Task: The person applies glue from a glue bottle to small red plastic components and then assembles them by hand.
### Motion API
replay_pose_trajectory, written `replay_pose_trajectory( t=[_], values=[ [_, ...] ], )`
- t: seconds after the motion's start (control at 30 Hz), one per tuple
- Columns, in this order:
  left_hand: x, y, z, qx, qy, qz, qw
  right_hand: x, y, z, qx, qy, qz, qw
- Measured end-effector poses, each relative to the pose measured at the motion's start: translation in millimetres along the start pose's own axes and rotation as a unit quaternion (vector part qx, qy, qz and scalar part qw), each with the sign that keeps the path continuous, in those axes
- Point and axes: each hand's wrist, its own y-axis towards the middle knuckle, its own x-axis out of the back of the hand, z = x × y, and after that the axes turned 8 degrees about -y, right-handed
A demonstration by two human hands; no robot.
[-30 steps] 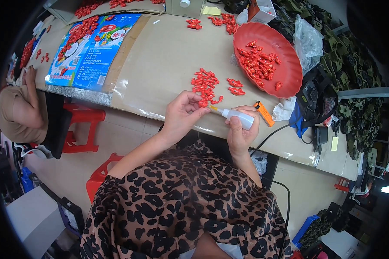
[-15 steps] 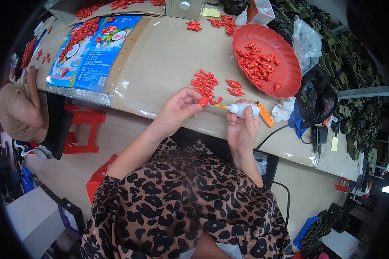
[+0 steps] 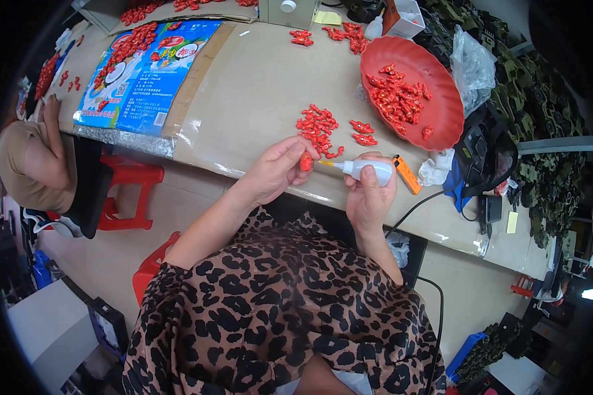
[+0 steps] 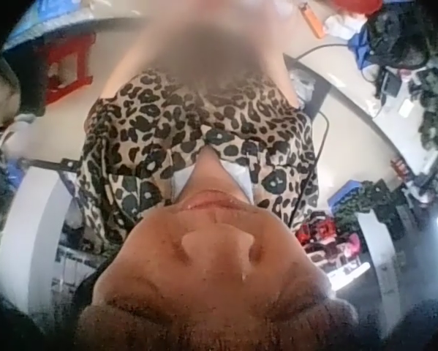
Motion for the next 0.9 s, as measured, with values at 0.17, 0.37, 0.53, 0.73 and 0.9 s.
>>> replay_pose_trajectory(
  t=[0.17,0.37,0.53,0.73,0.9],
  values=[
    [2.5,-0.1,0.8,-0.005,0.005,0.011,1.0,-1.5,-2.3,0.3,0.032,-0.061,0.011,0.998],
    [3.1,-0.4,1.1,-0.005,0.006,0.015,1.0,-0.1,-2.9,-0.5,0.036,-0.08,0.017,0.996],
    [2.7,-0.6,1.4,-0.002,0.012,0.011,1.0,0.8,-4.8,-0.3,0.034,-0.088,0.016,0.995],
    [4.1,-0.7,0.9,-0.003,0.013,0.011,1.0,-1.4,-4.2,0.1,0.036,-0.096,0.019,0.995],
    [4.1,-0.9,1.3,-0.005,0.012,0.011,1.0,-0.8,-5.5,-0.3,0.045,-0.101,0.017,0.994]
  ],
)
